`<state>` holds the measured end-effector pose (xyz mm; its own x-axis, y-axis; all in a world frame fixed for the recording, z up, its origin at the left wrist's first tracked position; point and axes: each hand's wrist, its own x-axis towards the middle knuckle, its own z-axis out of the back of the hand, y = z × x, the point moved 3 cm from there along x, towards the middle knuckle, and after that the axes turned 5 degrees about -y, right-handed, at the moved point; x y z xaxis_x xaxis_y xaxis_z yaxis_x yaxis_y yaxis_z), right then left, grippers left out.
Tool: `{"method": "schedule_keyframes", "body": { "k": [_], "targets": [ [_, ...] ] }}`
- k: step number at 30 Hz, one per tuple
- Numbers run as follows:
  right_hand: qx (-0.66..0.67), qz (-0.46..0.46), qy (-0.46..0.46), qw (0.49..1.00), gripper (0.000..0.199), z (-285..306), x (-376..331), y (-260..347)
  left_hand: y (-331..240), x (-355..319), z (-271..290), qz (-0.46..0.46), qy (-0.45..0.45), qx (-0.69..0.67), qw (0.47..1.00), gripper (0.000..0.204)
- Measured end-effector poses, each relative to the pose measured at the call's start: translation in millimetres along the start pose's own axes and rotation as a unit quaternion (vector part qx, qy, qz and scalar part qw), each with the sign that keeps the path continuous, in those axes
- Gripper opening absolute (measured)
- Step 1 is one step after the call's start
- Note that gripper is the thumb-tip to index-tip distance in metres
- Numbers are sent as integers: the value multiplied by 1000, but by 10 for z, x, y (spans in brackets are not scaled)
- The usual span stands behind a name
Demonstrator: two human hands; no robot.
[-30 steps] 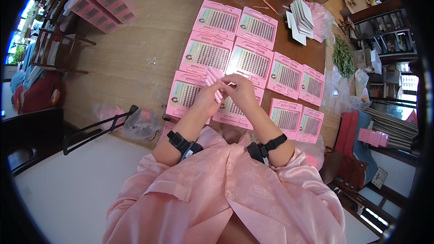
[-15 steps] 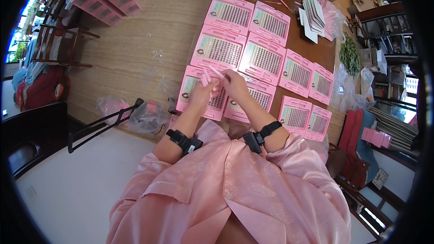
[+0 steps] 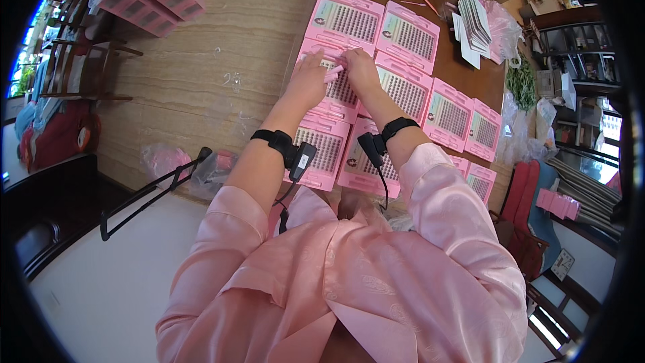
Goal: The person assembles pink plastic trays by inserting small pink sticks into slots on each tray. The person handles multiple trays laid out on a table, repeatedly picking up sticks and placing them into the trays.
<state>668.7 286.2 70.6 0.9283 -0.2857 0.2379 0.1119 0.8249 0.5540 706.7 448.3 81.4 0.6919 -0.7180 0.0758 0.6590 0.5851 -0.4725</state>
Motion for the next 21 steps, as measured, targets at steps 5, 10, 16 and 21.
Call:
{"method": "schedule_keyframes", "body": {
  "k": [5,10,16,21],
  "targets": [
    [-10,40,-46,998,21,-64,-88,-72,55,43,-159,-1,36,39,999,22],
    [3,64,-76,995,20,-99,-116,-56,29,131,-201,24,80,75,994,27],
    [56,-21,-14,998,18,109,-5,-20,-74,339,23,42,85,39,995,26],
    [402,-262,-48,876,20,465,-297,91,-416,163,-83,301,-1,-707,640,31]
  ]
}}
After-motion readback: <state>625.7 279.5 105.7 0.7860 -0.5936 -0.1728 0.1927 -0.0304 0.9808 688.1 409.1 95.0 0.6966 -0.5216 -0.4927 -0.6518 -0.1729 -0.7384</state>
